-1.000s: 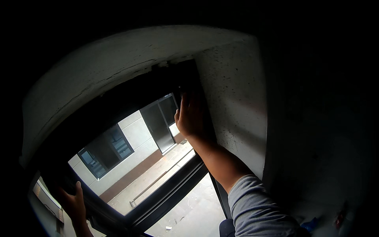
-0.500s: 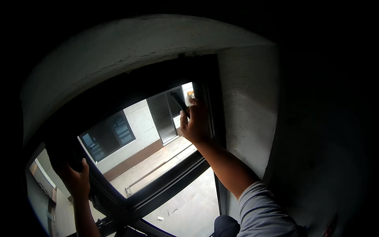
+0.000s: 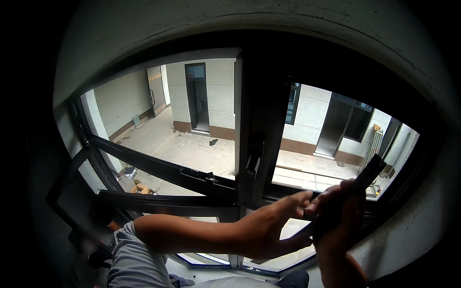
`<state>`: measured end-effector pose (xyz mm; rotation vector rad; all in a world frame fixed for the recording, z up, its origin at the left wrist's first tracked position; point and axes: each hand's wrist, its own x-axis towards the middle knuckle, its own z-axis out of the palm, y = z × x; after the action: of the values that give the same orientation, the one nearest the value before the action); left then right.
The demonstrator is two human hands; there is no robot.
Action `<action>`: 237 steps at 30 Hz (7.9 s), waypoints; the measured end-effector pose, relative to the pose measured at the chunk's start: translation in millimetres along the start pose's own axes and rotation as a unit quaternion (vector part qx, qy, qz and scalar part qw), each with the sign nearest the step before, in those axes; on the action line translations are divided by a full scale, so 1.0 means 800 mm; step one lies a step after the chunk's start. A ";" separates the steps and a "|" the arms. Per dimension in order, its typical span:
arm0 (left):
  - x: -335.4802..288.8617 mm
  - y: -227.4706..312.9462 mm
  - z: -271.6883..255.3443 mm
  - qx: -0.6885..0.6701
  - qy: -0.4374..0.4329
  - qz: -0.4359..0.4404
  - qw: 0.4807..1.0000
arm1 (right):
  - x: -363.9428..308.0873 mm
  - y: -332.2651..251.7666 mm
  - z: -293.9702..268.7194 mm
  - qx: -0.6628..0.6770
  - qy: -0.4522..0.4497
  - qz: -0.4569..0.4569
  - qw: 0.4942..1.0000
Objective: The person positions a metal ladder, then climbs it to install a black window frame into a wall opening. They align the frame, insert a glass pane, and secure the assembly while another person works nearby on the floor.
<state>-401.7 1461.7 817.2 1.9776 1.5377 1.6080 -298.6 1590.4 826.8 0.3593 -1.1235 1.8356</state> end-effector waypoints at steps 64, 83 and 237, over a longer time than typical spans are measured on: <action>-0.107 0.065 -0.227 0.421 -0.055 -0.019 0.905 | -0.012 -0.006 -0.137 -0.643 -0.219 -0.006 0.734; -0.235 -0.155 -0.421 0.602 -0.008 -0.289 0.745 | -0.011 0.065 -0.218 -0.779 -0.046 -0.146 0.608; -0.129 -0.150 -0.263 0.478 0.207 -0.457 0.720 | -0.008 -0.033 -0.358 -0.862 0.187 -0.050 0.469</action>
<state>-629.2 1343.2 758.5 0.5757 3.2257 0.8204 -215.5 1825.0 682.4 -1.0945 -1.8753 -0.0963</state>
